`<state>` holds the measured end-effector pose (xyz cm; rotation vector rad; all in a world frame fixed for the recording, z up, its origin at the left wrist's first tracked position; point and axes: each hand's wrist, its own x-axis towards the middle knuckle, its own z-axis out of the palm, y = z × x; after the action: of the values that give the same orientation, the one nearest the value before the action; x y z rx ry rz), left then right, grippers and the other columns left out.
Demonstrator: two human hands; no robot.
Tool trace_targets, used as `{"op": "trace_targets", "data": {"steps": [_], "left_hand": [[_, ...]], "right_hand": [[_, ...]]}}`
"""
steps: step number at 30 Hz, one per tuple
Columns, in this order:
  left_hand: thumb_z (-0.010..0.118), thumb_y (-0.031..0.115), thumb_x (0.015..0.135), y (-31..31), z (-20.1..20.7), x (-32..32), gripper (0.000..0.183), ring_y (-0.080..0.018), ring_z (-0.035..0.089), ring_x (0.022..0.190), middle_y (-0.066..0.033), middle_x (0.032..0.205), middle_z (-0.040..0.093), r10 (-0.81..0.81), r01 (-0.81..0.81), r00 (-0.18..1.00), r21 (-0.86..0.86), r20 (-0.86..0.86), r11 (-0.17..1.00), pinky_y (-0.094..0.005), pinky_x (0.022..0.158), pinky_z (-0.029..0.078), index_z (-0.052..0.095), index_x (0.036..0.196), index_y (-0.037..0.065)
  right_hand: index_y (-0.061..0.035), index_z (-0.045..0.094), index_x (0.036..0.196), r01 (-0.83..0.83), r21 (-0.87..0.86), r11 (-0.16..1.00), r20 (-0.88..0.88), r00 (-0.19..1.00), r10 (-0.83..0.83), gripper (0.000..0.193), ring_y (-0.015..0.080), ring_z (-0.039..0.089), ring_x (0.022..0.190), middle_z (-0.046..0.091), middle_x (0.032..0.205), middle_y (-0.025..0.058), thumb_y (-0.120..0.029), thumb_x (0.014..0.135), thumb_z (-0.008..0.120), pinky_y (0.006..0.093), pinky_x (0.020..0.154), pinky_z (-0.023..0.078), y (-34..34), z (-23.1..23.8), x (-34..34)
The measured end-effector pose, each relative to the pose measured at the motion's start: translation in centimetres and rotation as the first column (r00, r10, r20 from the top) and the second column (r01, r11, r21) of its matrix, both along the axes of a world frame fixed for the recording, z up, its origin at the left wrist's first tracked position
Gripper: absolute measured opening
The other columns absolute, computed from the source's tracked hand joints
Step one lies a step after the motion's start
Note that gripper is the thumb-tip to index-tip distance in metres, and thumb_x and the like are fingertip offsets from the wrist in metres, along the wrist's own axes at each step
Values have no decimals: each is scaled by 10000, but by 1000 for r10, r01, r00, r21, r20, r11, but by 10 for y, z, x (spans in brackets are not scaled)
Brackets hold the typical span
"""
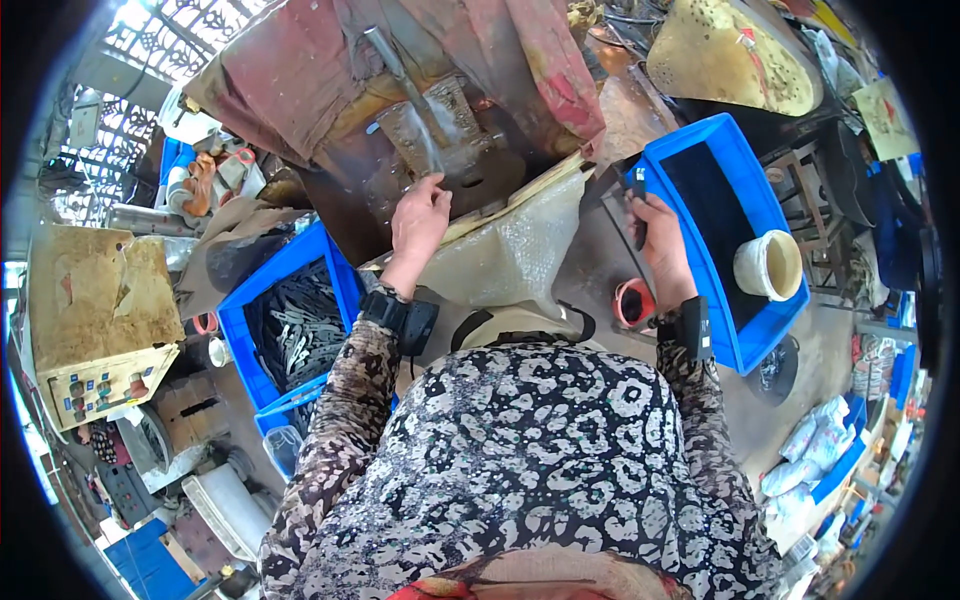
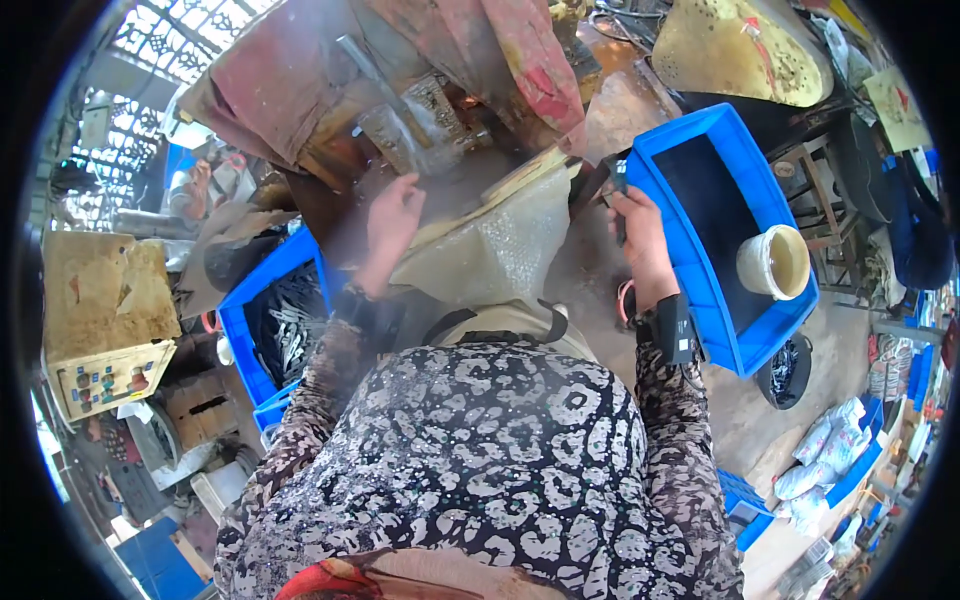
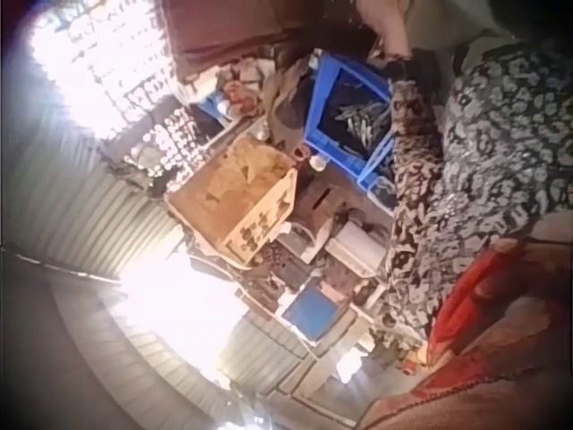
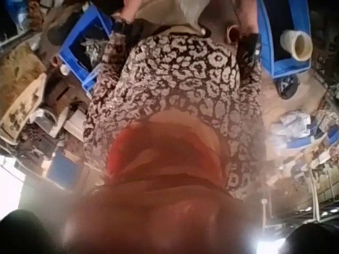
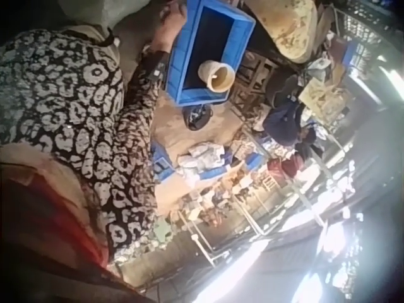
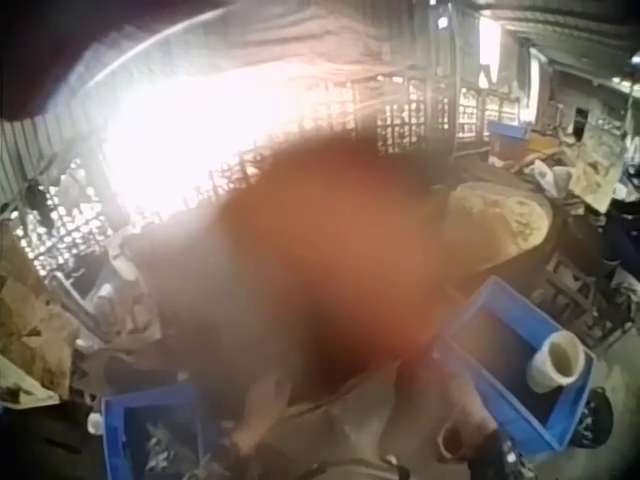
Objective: The person picks up a metal piece from a blue bin, holds it against a rotating grinding wheel, and then dips it into a bucket of liquid.
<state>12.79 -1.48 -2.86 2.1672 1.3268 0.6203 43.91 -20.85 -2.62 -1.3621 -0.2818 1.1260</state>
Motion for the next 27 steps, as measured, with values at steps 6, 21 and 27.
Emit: {"op": "trace_targets", "data": {"steps": [6, 21, 27], "left_hand": [[583, 242, 888, -13, -7, 11, 283, -327, 626, 995, -138, 1066, 664, -23, 28, 996, 58, -85, 998, -426, 843, 507, 624, 1114, 77], [566, 246, 883, -8, -6, 25, 276, -328, 625, 1008, -149, 1083, 664, -118, 123, 984, 36, -130, 992, -420, 844, 511, 637, 1091, 79], [550, 247, 880, -5, 4, 46, 264, -335, 632, 978, -161, 1047, 666, -203, 207, 976, 42, -80, 977, -434, 830, 512, 645, 1067, 88]], "right_hand": [[-8, 648, 1034, 256, -75, 964, 336, 916, -217, 173, 82, 514, 630, 581, 769, 6, -66, 875, 611, 235, 537, 394, -6, -4, 73], [38, 662, 1013, 490, -148, 859, 481, 795, -370, 192, 134, 531, 616, 592, 738, 26, -25, 835, 629, 293, 557, 418, -35, -78, 150], [20, 663, 818, 464, -511, 724, 857, 206, 473, 182, 210, 505, 598, 589, 677, 94, -136, 866, 583, 382, 568, 401, -112, -135, 235]]}}
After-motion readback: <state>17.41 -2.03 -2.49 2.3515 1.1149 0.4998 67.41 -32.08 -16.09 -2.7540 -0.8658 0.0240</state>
